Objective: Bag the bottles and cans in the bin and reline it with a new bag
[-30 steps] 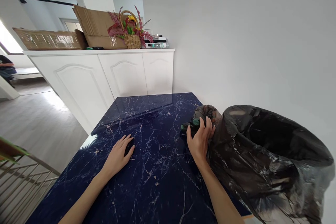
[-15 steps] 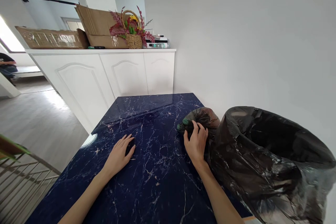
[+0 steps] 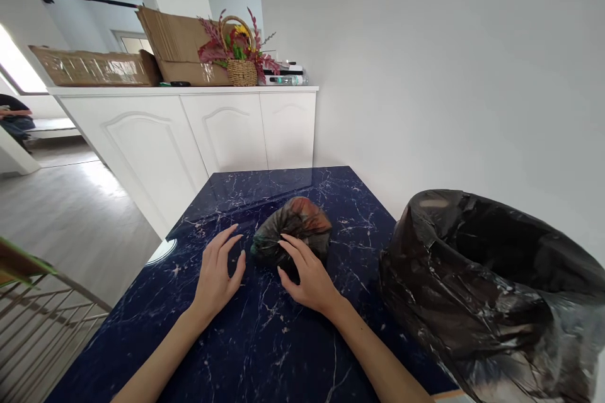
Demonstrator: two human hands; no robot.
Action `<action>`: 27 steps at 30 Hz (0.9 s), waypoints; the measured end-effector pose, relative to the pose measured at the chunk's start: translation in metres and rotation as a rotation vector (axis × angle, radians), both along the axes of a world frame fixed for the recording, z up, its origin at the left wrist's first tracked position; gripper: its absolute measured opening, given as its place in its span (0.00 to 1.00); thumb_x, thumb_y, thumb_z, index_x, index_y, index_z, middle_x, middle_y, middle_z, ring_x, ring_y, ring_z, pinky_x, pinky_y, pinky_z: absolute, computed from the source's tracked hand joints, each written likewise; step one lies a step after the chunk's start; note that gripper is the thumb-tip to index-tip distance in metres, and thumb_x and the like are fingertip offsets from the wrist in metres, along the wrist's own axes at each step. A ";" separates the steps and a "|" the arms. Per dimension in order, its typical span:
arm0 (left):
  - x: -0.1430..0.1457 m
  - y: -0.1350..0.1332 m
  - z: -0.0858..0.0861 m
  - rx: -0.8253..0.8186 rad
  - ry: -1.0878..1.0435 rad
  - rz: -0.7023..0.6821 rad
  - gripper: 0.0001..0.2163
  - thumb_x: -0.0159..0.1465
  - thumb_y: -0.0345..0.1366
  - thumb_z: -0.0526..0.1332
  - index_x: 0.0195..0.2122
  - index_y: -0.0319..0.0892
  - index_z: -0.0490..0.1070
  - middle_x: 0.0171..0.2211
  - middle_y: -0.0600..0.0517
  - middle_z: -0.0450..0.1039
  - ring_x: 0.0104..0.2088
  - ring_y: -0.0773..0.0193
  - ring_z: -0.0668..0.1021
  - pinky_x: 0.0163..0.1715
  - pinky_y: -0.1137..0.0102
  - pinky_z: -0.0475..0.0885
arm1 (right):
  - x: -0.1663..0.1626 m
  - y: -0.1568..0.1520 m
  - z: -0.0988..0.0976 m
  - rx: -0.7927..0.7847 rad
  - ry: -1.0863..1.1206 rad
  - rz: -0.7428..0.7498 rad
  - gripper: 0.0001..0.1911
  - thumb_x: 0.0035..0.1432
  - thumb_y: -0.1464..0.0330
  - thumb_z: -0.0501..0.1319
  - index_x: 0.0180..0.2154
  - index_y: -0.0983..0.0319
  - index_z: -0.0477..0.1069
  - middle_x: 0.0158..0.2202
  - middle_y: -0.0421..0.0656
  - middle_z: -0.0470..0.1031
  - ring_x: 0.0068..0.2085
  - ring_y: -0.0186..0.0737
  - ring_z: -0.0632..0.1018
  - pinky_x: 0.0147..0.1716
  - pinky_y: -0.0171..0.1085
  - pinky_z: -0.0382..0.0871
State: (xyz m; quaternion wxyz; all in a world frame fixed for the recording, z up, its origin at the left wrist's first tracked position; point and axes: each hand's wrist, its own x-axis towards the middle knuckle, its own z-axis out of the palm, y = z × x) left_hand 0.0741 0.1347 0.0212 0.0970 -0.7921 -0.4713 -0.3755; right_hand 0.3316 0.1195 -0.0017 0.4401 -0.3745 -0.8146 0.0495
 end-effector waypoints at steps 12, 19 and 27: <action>0.020 -0.007 -0.006 -0.106 0.127 -0.203 0.25 0.77 0.37 0.56 0.74 0.51 0.56 0.65 0.43 0.73 0.69 0.46 0.70 0.67 0.49 0.67 | 0.008 0.013 -0.011 0.070 0.103 -0.291 0.20 0.76 0.69 0.53 0.64 0.52 0.70 0.54 0.48 0.80 0.60 0.55 0.76 0.63 0.62 0.69; 0.018 -0.010 -0.007 -0.122 0.085 -0.138 0.17 0.77 0.39 0.54 0.65 0.47 0.68 0.55 0.42 0.77 0.58 0.44 0.74 0.60 0.47 0.69 | 0.003 0.005 -0.006 0.079 0.044 -0.198 0.20 0.69 0.68 0.61 0.61 0.52 0.70 0.49 0.49 0.77 0.55 0.56 0.75 0.59 0.59 0.71; 0.020 -0.008 -0.004 -0.145 -0.074 -0.080 0.07 0.75 0.43 0.59 0.46 0.47 0.73 0.33 0.49 0.73 0.43 0.50 0.74 0.50 0.53 0.69 | 0.004 0.005 -0.003 0.070 0.151 -0.231 0.02 0.69 0.67 0.62 0.42 0.55 0.68 0.41 0.45 0.73 0.46 0.50 0.74 0.51 0.52 0.70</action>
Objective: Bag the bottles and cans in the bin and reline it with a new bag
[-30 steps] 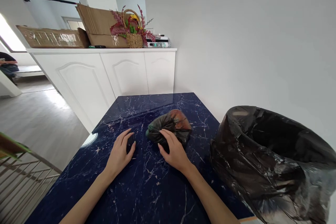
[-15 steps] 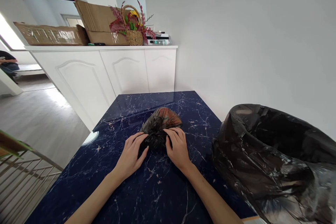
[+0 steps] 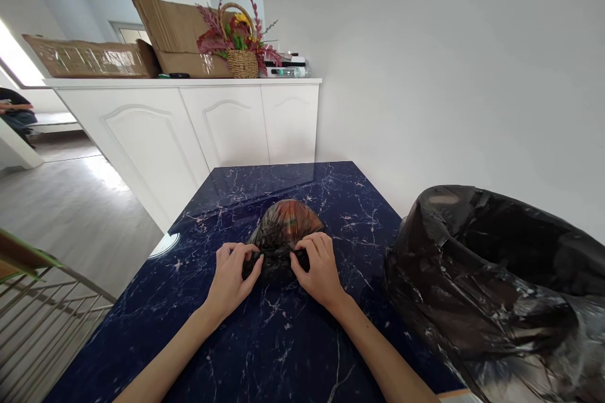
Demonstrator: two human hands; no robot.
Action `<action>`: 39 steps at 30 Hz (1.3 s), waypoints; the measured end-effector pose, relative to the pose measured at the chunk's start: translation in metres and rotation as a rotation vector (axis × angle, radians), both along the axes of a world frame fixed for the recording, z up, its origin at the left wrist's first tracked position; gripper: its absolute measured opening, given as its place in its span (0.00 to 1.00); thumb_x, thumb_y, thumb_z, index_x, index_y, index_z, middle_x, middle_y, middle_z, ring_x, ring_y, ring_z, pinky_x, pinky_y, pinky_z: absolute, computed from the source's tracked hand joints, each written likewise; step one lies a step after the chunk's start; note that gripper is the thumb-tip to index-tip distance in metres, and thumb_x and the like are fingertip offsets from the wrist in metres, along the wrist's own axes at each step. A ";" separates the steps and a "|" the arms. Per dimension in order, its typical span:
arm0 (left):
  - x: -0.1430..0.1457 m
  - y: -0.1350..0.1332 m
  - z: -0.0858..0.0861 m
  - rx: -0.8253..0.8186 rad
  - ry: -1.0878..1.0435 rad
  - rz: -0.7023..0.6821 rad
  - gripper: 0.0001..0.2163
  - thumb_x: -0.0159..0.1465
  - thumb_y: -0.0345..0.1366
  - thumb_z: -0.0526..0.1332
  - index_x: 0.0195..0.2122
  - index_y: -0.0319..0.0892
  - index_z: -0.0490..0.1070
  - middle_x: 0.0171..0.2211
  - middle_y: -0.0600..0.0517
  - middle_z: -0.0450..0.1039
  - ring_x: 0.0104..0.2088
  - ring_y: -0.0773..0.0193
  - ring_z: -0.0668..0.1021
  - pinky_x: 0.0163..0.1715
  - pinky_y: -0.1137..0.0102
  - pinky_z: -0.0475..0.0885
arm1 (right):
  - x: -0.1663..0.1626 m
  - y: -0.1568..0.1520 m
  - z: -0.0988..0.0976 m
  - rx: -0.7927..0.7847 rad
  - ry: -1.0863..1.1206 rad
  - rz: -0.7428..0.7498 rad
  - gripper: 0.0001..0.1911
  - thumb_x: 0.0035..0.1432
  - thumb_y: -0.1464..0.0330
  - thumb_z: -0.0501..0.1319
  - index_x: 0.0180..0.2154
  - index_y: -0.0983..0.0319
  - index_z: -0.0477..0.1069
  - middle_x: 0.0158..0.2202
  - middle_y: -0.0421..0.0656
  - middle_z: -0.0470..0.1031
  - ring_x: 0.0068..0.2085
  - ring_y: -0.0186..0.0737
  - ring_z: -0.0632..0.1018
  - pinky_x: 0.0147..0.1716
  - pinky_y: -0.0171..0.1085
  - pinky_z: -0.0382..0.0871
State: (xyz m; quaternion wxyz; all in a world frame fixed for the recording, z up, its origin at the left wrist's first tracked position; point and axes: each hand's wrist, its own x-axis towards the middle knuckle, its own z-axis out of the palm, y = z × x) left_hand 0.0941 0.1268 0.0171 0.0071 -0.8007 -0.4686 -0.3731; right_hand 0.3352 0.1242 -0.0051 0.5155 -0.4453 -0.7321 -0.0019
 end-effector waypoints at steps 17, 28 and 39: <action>-0.033 0.028 -0.014 -0.069 -0.479 0.387 0.18 0.77 0.54 0.52 0.43 0.45 0.68 0.34 0.50 0.75 0.31 0.56 0.78 0.31 0.63 0.72 | 0.009 0.005 -0.003 -0.139 0.422 -0.176 0.07 0.78 0.61 0.51 0.46 0.56 0.63 0.41 0.44 0.67 0.41 0.44 0.74 0.38 0.42 0.73; -0.012 -0.002 0.008 0.259 0.050 -0.077 0.14 0.74 0.29 0.58 0.59 0.48 0.66 0.55 0.45 0.78 0.58 0.52 0.76 0.62 0.52 0.64 | 0.006 -0.002 0.001 0.032 0.138 -0.088 0.25 0.69 0.66 0.63 0.64 0.53 0.62 0.59 0.52 0.71 0.62 0.57 0.71 0.61 0.62 0.68; -0.014 -0.003 0.007 0.349 0.159 -0.172 0.04 0.72 0.31 0.64 0.39 0.43 0.72 0.33 0.51 0.78 0.39 0.57 0.78 0.54 0.53 0.66 | 0.015 0.007 -0.008 -0.119 0.375 -0.278 0.12 0.78 0.60 0.51 0.54 0.57 0.67 0.47 0.50 0.73 0.46 0.49 0.77 0.41 0.47 0.75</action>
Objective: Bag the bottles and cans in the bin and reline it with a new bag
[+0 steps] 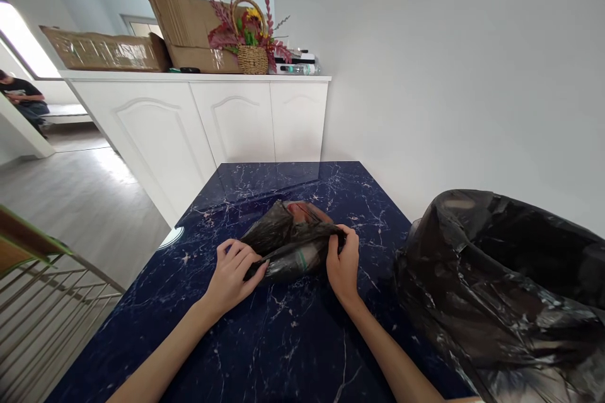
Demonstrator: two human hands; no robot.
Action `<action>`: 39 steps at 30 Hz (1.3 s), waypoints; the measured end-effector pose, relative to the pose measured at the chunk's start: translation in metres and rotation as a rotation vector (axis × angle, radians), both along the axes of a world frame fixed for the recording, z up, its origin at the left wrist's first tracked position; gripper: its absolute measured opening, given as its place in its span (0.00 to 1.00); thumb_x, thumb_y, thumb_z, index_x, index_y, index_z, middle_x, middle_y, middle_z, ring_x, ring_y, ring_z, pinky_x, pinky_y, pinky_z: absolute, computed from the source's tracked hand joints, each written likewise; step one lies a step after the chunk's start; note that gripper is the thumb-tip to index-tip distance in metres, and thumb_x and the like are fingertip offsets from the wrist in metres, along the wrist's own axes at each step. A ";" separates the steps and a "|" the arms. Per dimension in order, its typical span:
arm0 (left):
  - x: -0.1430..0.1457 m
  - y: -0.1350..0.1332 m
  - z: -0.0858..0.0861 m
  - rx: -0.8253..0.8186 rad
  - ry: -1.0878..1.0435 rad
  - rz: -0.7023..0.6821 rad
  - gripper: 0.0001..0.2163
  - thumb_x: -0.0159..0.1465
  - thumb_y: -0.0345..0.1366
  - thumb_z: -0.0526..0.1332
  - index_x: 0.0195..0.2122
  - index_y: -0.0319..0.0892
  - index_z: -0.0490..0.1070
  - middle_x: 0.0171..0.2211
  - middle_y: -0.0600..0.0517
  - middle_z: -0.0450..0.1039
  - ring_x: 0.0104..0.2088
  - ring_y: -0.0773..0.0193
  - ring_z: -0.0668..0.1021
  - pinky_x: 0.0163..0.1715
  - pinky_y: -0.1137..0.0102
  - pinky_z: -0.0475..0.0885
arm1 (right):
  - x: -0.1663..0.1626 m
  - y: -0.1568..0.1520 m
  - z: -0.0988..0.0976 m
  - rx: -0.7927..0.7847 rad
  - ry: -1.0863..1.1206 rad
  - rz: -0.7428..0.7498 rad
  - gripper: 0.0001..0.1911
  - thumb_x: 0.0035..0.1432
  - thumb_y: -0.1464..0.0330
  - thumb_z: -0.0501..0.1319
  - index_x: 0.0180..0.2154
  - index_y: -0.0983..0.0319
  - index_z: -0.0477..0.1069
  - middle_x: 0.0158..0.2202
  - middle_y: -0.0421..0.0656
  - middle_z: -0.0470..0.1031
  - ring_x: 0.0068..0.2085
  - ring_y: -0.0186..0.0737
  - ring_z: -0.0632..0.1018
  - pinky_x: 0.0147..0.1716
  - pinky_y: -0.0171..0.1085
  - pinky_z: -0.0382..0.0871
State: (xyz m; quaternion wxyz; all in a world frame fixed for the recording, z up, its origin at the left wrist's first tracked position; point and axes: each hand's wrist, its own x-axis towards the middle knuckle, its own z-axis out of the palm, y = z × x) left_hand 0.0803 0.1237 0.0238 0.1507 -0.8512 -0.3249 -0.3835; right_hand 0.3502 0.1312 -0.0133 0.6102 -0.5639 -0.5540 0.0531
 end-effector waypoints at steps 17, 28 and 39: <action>0.000 -0.004 -0.001 0.033 0.162 -0.212 0.18 0.74 0.31 0.60 0.24 0.43 0.71 0.23 0.55 0.69 0.24 0.67 0.70 0.39 0.64 0.72 | -0.027 -0.038 0.027 0.386 -0.659 0.474 0.29 0.66 0.81 0.57 0.66 0.58 0.66 0.59 0.50 0.77 0.63 0.50 0.76 0.64 0.56 0.69; -0.006 0.006 -0.010 -0.092 0.144 0.107 0.16 0.78 0.33 0.54 0.35 0.42 0.77 0.33 0.49 0.78 0.29 0.62 0.78 0.32 0.64 0.71 | -0.019 -0.024 0.014 0.101 -0.509 0.297 0.12 0.75 0.70 0.54 0.47 0.56 0.76 0.38 0.44 0.80 0.40 0.46 0.79 0.51 0.52 0.69; -0.020 0.016 -0.016 -0.162 0.060 0.457 0.15 0.77 0.43 0.53 0.53 0.40 0.74 0.61 0.35 0.74 0.24 0.62 0.79 0.18 0.66 0.65 | -0.014 -0.018 0.009 0.062 -0.522 0.184 0.10 0.74 0.63 0.58 0.47 0.57 0.77 0.31 0.41 0.76 0.34 0.43 0.76 0.50 0.50 0.66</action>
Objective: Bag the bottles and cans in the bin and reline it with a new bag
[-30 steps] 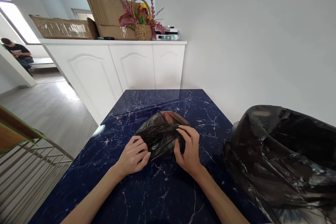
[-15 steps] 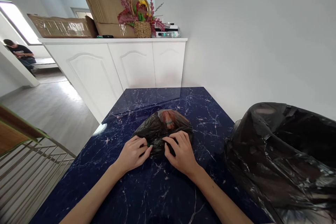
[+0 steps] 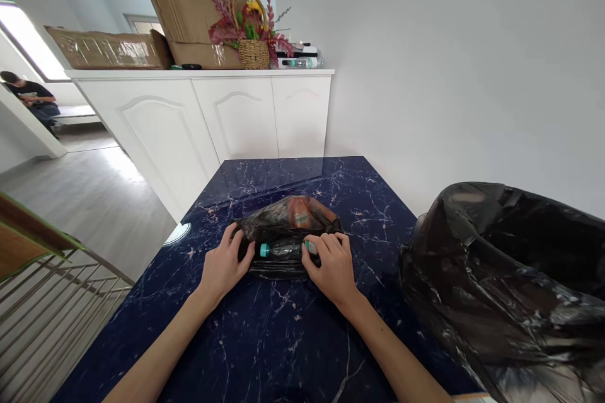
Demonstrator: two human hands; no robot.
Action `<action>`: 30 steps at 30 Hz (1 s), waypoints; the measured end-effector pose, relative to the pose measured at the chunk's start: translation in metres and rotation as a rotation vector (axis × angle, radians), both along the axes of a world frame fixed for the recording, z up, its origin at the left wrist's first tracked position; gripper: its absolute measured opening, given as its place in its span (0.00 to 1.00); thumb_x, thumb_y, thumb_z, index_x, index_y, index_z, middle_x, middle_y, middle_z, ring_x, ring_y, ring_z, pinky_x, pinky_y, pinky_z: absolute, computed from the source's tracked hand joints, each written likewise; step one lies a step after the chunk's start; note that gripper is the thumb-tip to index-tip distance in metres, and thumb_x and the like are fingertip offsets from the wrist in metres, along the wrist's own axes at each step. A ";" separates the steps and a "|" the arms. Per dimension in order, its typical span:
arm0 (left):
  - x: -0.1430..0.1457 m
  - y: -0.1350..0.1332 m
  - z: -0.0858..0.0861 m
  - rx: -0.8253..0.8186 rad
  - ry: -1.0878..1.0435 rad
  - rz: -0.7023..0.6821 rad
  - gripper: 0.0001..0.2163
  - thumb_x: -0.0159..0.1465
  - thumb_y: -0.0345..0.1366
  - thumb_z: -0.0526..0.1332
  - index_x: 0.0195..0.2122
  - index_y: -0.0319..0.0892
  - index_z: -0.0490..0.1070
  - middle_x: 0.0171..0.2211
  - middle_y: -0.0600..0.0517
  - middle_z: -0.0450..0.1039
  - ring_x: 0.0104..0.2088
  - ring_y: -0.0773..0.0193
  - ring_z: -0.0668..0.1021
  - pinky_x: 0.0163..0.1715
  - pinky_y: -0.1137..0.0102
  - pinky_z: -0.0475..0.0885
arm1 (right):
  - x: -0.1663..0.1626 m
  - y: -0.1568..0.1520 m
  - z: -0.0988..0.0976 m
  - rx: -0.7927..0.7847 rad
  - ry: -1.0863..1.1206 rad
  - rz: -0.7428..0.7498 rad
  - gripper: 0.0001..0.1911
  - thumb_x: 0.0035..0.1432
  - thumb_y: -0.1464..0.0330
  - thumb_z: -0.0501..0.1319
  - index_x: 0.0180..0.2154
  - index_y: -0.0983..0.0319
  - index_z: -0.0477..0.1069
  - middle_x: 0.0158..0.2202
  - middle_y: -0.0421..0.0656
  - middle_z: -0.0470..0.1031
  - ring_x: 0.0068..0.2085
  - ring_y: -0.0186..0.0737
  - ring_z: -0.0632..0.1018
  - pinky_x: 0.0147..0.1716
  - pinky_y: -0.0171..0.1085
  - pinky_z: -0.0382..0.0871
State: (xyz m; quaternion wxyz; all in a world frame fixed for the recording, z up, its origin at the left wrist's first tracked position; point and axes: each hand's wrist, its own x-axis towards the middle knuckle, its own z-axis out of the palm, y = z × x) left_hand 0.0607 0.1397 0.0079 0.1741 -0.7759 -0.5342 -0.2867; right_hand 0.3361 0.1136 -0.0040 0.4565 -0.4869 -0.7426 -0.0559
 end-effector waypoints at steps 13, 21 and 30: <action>-0.012 0.012 -0.003 -0.282 -0.222 0.114 0.25 0.74 0.54 0.57 0.64 0.42 0.69 0.60 0.40 0.79 0.46 0.44 0.86 0.34 0.60 0.79 | 0.008 0.008 -0.008 -0.030 -0.016 -0.141 0.21 0.67 0.52 0.65 0.57 0.54 0.75 0.55 0.53 0.68 0.57 0.61 0.71 0.55 0.62 0.69; -0.029 0.022 -0.004 -0.428 -0.353 0.012 0.30 0.67 0.57 0.66 0.64 0.45 0.69 0.50 0.41 0.83 0.34 0.51 0.85 0.31 0.62 0.78 | 0.006 0.009 -0.018 -0.187 0.044 -0.027 0.25 0.70 0.48 0.62 0.60 0.54 0.72 0.62 0.55 0.67 0.64 0.64 0.69 0.58 0.64 0.73; -0.069 0.033 0.008 -0.611 -0.433 -0.134 0.28 0.63 0.52 0.66 0.62 0.48 0.69 0.50 0.49 0.83 0.27 0.62 0.82 0.30 0.66 0.79 | 0.007 0.010 -0.020 -0.206 0.061 -0.050 0.21 0.76 0.52 0.55 0.61 0.52 0.73 0.62 0.54 0.70 0.65 0.63 0.71 0.58 0.65 0.74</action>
